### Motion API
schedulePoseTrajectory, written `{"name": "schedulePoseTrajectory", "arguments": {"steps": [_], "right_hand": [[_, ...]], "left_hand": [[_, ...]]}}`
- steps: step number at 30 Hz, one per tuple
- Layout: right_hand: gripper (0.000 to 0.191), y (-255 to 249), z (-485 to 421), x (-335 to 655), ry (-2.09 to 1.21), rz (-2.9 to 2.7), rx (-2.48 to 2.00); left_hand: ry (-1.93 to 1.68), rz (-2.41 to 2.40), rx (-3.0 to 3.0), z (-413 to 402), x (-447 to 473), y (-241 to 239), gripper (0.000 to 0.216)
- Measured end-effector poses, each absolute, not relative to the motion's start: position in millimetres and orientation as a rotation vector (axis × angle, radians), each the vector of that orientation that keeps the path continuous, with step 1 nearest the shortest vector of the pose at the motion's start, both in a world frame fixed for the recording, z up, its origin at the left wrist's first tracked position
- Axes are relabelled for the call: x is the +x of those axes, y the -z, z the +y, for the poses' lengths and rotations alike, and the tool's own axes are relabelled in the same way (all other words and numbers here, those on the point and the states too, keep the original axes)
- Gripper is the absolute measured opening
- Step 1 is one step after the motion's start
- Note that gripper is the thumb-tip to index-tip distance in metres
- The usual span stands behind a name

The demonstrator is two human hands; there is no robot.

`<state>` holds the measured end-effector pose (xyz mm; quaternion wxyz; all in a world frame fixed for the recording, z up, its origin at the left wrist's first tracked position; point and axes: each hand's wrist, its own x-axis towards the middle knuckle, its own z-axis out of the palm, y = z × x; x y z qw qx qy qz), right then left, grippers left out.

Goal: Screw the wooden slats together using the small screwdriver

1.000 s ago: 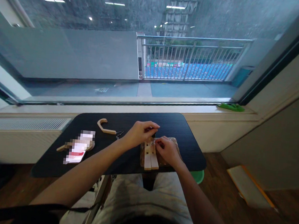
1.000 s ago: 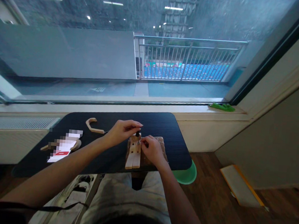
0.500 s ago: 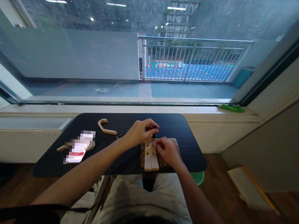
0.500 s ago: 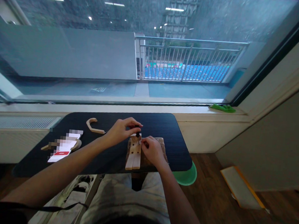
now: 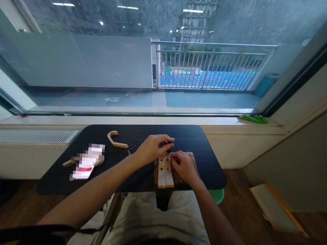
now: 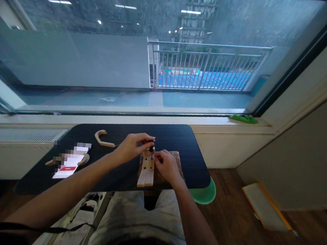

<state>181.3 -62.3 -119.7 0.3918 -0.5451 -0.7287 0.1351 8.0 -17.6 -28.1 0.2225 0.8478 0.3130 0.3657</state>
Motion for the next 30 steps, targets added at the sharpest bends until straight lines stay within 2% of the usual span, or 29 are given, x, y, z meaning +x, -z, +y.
{"name": "schedulePoseTrajectory", "arguments": {"steps": [30], "right_hand": [[0.013,119.0,-63.2,181.4,-0.374,-1.847,-1.400]], "left_hand": [[-1.038,0.954,2.350,-17.4,6.3,31.4,0.019]]}}
